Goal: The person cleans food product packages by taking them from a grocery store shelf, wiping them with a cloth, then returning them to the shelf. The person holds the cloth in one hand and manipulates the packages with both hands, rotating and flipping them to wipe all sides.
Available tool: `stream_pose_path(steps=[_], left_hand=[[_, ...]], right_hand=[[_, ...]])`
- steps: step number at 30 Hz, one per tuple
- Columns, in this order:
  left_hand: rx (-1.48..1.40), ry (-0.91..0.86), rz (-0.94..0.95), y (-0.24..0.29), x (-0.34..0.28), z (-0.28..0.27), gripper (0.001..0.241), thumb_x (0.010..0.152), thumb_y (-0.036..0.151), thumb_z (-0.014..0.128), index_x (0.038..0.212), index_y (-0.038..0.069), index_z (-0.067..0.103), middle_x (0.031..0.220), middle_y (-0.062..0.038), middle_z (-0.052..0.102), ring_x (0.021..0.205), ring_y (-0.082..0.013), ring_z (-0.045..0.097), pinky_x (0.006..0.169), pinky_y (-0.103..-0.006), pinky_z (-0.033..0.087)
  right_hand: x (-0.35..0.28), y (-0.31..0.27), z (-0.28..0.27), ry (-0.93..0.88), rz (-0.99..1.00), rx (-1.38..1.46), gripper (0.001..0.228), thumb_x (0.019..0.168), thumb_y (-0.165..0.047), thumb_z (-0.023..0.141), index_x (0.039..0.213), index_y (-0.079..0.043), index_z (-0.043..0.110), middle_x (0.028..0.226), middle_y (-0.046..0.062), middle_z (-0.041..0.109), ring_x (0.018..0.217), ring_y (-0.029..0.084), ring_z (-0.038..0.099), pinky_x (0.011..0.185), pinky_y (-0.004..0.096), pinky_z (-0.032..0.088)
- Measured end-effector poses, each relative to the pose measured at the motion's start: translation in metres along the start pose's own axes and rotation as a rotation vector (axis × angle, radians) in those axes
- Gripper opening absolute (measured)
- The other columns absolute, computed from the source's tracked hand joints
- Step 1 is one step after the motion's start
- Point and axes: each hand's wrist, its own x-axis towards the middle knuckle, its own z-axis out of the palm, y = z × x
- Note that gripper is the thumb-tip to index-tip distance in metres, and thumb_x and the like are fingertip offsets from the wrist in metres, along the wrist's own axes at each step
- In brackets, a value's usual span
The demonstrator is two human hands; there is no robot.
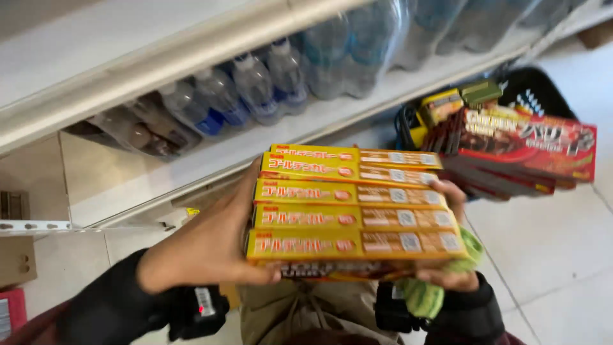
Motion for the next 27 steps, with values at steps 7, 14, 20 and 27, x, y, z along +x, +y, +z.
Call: stream_pose_path(steps=[7, 14, 20, 27], left_hand=[[-0.340, -0.221, -0.087, -0.138, 0.070, 0.086, 0.126, 0.059, 0.029, 0.091, 0.158, 0.000, 0.019, 0.155, -0.021, 0.047, 0.146, -0.0271, 0.042, 0.119, -0.0373, 0.031], [-0.651, -0.285, -0.238, -0.228, 0.146, 0.163, 0.128, 0.065, 0.036, 0.087, 0.161, -0.002, 0.012, 0.165, -0.020, 0.031, 0.154, -0.0264, 0.025, 0.124, -0.0368, 0.021], [-0.554, -0.344, -0.423, -0.291, 0.218, 0.207, 0.133, 0.063, 0.056, 0.082, 0.161, -0.004, 0.014, 0.167, -0.023, 0.024, 0.156, -0.0290, 0.020, 0.125, -0.0368, 0.018], [-0.620, -0.282, -0.564, -0.335, 0.279, 0.248, 0.123, 0.064, 0.048, 0.081, 0.160, -0.002, 0.022, 0.159, -0.023, 0.037, 0.146, -0.0311, 0.039, 0.118, -0.0375, 0.033]], right_hand=[[-0.001, 0.080, -0.043, 0.192, 0.342, 0.127, 0.119, 0.053, -0.014, 0.083, 0.157, -0.013, 0.024, 0.146, 0.016, 0.050, 0.134, 0.032, 0.052, 0.114, 0.045, 0.042], [-0.009, 0.129, -0.083, 0.398, 0.514, 0.254, 0.107, 0.059, -0.018, 0.075, 0.156, -0.018, 0.029, 0.137, 0.015, 0.058, 0.117, 0.032, 0.063, 0.097, 0.044, 0.049], [-0.109, 0.291, -0.199, 0.526, 0.735, 0.388, 0.056, 0.083, -0.032, 0.065, 0.117, 0.013, 0.067, 0.109, 0.021, 0.073, 0.102, 0.031, 0.069, 0.094, 0.042, 0.052], [-0.080, 0.318, -0.202, 0.686, 0.682, 0.402, 0.054, 0.082, -0.035, 0.060, 0.114, 0.007, 0.068, 0.108, 0.016, 0.074, 0.101, 0.027, 0.069, 0.092, 0.039, 0.053]])
